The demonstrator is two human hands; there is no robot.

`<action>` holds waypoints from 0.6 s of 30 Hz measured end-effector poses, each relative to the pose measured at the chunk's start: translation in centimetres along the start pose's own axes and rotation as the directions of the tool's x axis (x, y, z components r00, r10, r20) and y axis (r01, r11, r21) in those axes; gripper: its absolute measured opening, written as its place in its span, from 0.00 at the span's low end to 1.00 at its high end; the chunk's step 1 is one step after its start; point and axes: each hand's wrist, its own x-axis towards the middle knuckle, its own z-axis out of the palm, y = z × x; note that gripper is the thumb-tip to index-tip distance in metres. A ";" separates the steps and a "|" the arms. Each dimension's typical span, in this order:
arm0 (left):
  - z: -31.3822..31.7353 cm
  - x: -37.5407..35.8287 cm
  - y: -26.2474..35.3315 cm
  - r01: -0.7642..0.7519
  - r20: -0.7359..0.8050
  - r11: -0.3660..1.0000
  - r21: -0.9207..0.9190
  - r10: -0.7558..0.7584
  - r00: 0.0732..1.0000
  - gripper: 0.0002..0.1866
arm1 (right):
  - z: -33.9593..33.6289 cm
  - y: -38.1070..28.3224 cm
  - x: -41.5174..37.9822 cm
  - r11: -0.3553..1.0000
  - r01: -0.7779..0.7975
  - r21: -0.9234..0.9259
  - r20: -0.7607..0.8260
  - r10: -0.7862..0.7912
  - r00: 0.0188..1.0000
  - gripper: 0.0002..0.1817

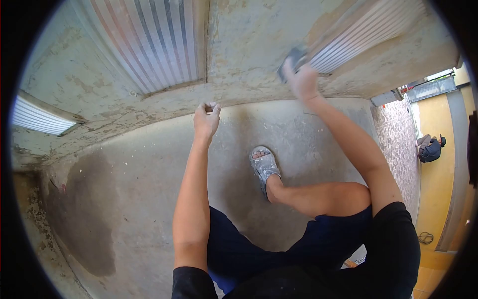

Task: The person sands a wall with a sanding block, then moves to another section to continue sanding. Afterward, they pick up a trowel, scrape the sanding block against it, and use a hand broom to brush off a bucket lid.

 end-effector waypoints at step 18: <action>-0.7 0.1 -0.4 0.002 -0.016 1.000 0.026 -0.002 1.000 0.15 | -4.2 -3.7 4.0 0.994 0.048 0.102 -0.339 -0.011 0.941 0.15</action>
